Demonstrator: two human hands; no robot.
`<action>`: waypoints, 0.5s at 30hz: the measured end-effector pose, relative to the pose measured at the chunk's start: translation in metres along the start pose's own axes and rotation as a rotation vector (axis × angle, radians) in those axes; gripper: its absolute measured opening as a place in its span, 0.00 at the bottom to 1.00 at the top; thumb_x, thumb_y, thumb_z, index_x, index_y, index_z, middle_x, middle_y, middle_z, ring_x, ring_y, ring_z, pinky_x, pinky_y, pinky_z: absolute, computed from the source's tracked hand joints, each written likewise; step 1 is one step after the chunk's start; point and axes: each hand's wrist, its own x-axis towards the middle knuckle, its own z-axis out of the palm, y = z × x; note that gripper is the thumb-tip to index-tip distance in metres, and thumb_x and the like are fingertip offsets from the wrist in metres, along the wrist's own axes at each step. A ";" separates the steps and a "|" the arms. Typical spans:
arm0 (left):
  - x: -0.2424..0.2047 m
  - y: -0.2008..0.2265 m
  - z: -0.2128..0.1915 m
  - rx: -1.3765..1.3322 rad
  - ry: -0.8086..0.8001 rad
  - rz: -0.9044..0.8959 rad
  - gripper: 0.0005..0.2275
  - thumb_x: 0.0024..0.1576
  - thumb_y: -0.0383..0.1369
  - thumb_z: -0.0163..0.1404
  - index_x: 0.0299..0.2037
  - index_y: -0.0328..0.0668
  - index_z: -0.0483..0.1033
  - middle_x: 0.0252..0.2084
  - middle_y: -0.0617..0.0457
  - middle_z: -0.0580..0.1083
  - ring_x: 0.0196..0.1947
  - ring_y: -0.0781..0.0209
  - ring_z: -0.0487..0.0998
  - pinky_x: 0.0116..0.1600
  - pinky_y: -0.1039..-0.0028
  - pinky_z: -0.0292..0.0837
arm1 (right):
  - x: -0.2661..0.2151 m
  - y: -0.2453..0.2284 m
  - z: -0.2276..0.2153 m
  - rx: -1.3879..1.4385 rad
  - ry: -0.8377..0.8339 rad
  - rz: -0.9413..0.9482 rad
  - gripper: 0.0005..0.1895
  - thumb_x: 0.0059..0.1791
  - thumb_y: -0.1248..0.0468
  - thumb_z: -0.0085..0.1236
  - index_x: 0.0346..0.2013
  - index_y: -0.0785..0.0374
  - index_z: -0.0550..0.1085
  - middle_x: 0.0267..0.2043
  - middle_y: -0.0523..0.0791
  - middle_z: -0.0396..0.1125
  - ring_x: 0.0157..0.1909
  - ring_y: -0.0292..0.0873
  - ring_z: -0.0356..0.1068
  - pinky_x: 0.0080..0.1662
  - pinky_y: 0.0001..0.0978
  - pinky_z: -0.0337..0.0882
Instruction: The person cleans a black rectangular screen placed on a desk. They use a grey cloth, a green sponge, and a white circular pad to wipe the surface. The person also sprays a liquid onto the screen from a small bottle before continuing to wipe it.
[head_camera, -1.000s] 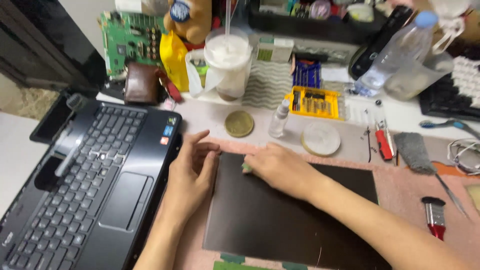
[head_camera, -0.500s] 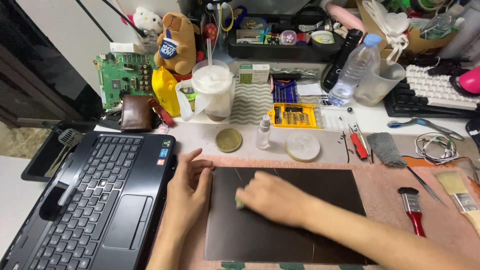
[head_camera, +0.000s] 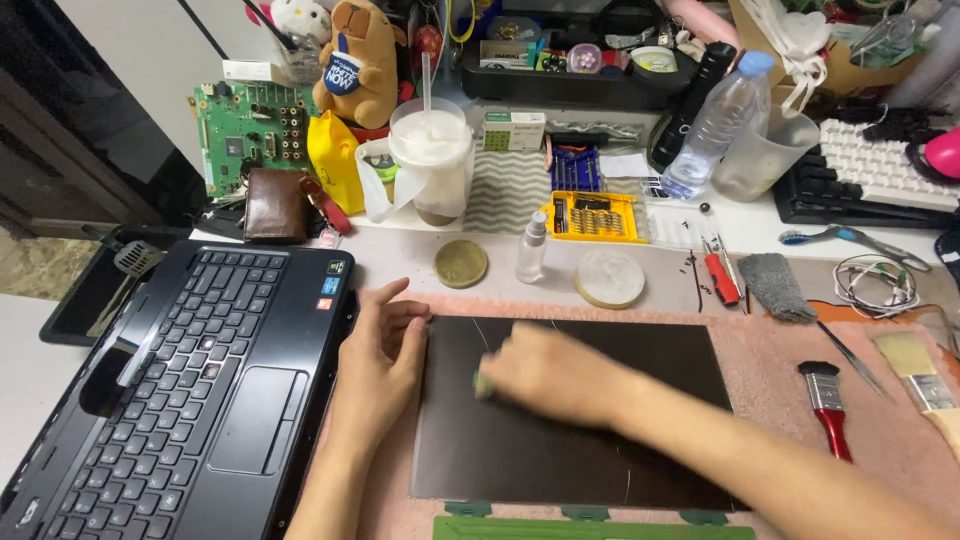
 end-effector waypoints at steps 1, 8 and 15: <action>0.000 0.000 0.000 0.000 -0.002 0.000 0.24 0.67 0.22 0.54 0.75 0.38 0.71 0.51 0.39 0.86 0.56 0.44 0.90 0.60 0.56 0.88 | 0.000 0.018 0.000 -0.001 0.000 0.002 0.07 0.63 0.62 0.53 0.43 0.58 0.76 0.26 0.43 0.69 0.29 0.45 0.70 0.42 0.41 0.72; 0.003 0.003 -0.002 0.003 0.003 0.022 0.24 0.66 0.22 0.55 0.74 0.37 0.72 0.51 0.39 0.87 0.55 0.44 0.90 0.59 0.56 0.88 | 0.008 0.056 -0.011 -0.039 -0.083 0.269 0.04 0.61 0.61 0.59 0.49 0.57 0.74 0.28 0.43 0.75 0.33 0.47 0.78 0.46 0.37 0.76; 0.002 0.000 -0.001 -0.009 -0.009 0.041 0.23 0.68 0.23 0.54 0.75 0.35 0.70 0.52 0.37 0.85 0.57 0.41 0.89 0.60 0.55 0.88 | -0.011 -0.019 -0.022 -0.089 -0.050 0.088 0.09 0.63 0.59 0.53 0.48 0.58 0.79 0.25 0.43 0.68 0.27 0.47 0.70 0.37 0.40 0.75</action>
